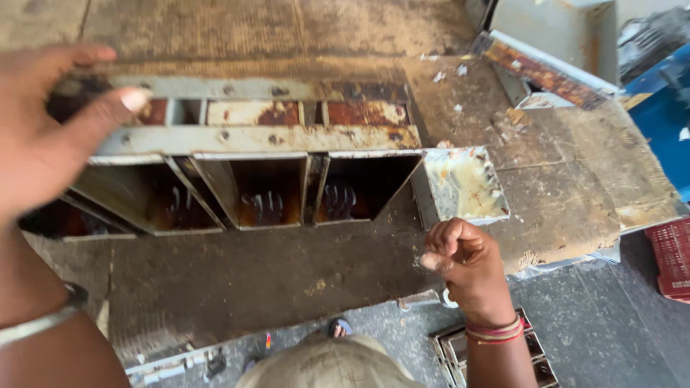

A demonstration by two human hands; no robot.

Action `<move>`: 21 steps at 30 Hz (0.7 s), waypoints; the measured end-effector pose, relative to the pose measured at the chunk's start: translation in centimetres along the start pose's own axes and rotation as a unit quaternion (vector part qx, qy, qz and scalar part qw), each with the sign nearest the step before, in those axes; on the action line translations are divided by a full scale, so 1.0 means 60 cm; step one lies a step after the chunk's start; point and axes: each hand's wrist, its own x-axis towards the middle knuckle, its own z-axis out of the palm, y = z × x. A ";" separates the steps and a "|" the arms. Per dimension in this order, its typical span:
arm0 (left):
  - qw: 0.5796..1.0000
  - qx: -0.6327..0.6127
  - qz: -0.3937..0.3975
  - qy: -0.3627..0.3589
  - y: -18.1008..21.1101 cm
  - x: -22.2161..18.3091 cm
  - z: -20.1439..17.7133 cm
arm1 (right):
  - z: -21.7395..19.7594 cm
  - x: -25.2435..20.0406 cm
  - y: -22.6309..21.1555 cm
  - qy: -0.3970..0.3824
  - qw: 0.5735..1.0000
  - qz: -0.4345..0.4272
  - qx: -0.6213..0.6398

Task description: The person greases the inside of several metal baking tins by hand with a white substance from a container.

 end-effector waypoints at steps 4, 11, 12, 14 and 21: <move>0.993 0.116 0.006 -0.020 0.071 0.015 -0.042 | -0.004 0.001 -0.004 0.145 0.976 -0.060 -0.153; 0.962 0.269 0.052 0.004 0.077 0.011 -0.055 | -0.053 0.063 0.006 0.290 0.868 -0.086 -0.394; 0.959 0.278 0.053 0.005 0.073 0.009 -0.055 | -0.055 0.075 0.010 0.320 0.844 -0.101 -0.418; 0.954 0.295 0.057 0.008 0.066 0.009 -0.054 | -0.054 0.098 0.025 0.379 0.791 -0.130 -0.462; 0.958 0.283 0.040 0.004 0.076 0.006 -0.056 | 0.004 0.113 0.027 0.188 0.693 -0.267 -0.643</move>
